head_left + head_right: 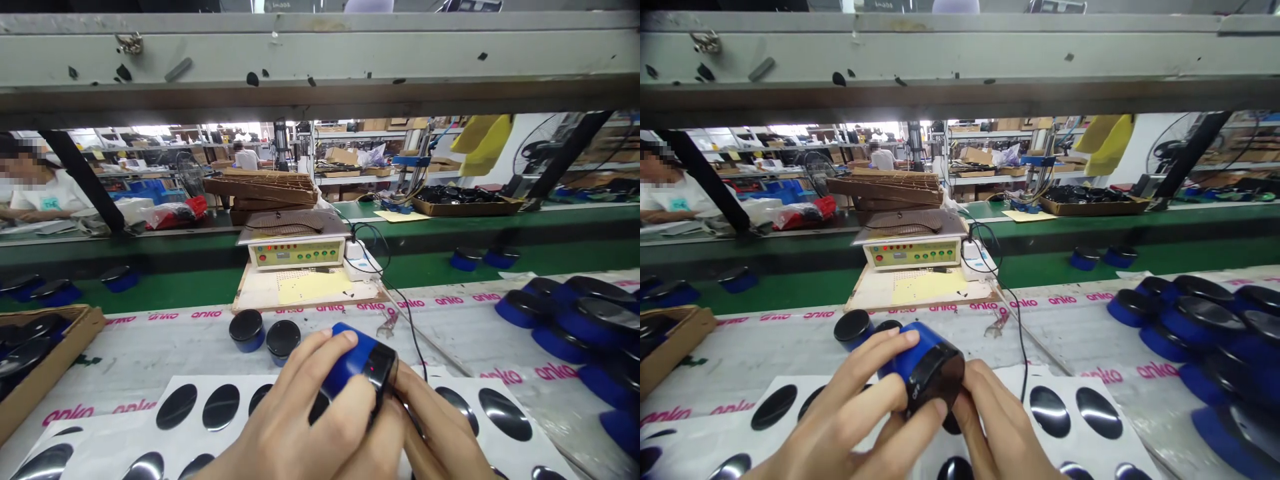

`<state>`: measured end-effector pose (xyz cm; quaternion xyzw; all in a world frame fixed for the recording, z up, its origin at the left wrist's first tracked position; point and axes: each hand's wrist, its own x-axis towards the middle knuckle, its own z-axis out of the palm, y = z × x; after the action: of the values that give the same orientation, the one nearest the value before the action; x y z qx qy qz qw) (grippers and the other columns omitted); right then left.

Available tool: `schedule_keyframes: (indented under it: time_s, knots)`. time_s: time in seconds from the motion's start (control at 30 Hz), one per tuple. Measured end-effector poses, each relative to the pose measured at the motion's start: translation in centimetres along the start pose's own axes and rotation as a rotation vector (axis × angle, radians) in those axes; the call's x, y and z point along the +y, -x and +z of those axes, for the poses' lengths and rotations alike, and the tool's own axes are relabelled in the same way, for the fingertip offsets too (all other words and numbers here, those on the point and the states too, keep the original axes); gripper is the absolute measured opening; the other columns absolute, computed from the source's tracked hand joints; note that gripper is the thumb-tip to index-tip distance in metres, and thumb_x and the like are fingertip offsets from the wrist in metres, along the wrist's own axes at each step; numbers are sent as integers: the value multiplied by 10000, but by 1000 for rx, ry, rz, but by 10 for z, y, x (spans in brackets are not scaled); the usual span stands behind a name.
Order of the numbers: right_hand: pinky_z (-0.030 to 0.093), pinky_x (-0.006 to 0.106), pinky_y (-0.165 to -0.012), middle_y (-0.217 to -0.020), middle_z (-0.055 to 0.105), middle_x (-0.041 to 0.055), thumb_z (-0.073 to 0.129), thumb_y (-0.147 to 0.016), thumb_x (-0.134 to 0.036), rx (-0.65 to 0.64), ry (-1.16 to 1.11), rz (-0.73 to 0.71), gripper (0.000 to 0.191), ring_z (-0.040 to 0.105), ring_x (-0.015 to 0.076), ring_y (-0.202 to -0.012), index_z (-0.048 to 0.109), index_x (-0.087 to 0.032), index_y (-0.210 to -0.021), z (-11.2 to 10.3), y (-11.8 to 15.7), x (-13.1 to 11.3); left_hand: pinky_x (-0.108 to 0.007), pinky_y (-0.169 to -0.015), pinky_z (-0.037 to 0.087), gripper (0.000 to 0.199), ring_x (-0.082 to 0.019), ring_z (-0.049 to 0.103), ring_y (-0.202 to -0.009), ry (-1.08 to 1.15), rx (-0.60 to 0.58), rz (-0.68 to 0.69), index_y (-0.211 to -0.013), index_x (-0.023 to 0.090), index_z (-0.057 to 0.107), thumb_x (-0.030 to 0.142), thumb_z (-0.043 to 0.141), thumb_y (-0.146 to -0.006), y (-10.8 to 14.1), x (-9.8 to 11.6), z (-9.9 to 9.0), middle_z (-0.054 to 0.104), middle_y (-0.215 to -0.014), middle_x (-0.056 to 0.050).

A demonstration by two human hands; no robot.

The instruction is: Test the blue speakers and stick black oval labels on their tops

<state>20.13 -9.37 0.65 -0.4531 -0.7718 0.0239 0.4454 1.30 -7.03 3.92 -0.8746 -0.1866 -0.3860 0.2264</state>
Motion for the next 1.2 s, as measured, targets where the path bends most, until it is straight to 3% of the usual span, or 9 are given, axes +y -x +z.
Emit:
schedule_keyframes:
  time_s: [0.27,0.33,0.4,0.53,0.63,0.73,0.9,1.03,1.2]
  knots:
    - [372,273,-443,-661,599,9,333,-1004,-182,-182,339,-336,239,580,155,-557,561,-167,-933,-21,15,33,-340,-763,608,459,-263,680,-958,153,-275,-23,-1280,113,487,265,544,-851,3,-22,39,650,-1108,-156]
    - [401,265,-479,-658,620,15,296,-1015,-281,-149,461,-128,330,591,151,-560,586,-180,-894,-40,26,47,-367,-825,595,503,-267,682,-982,136,-246,-90,-1303,149,454,328,564,-847,13,-34,56,662,-1133,-137]
    - [453,272,-541,-627,613,27,201,-1005,-433,-20,594,297,475,599,160,-548,572,-207,-811,-68,41,65,-393,-881,574,545,-270,668,-1041,98,-238,-240,-1338,197,408,397,567,-857,26,-48,73,638,-1209,-122]
    - [455,413,-513,-662,591,124,216,-938,-557,250,889,974,497,611,296,-546,517,-182,-813,-121,77,108,-421,-875,578,523,-280,631,-1124,152,-466,-394,-1350,203,410,424,511,-887,51,-64,104,578,-1320,-115]
    - [460,487,-545,-846,608,240,398,-840,-613,293,940,1206,477,637,396,-667,505,-148,-850,-135,99,136,-513,-970,503,549,-342,574,-1191,178,-627,-486,-1333,108,477,410,493,-874,60,-71,118,567,-1332,-170]
    - [472,489,-601,-863,624,207,519,-761,-572,266,844,1256,397,638,392,-716,472,-183,-828,-132,102,144,-604,-1058,372,595,-410,433,-1306,240,-609,-559,-1311,117,537,433,578,-807,52,-70,112,536,-1370,-168]
    - [514,333,-612,-914,658,66,594,-690,-660,220,396,982,479,642,233,-735,346,-255,-749,-102,57,96,-506,-1107,346,397,-290,395,-1354,911,-507,-741,-1282,395,546,470,541,-891,-3,-20,65,396,-1493,8]
    - [528,258,-585,-1093,612,71,712,-706,-557,0,-352,461,509,638,180,-803,309,-253,-771,-68,7,39,-372,-964,496,536,-251,515,-1254,1859,-393,-1127,-1375,356,444,592,479,-894,-44,14,45,452,-1449,-52]
    - [469,241,-537,-727,540,-13,365,-980,-373,-27,8,58,206,556,129,-605,436,-238,-842,-58,-26,10,-301,-754,584,430,-220,701,-883,2200,-299,-1375,-1143,107,638,434,632,-864,-35,3,37,692,-1038,-145]
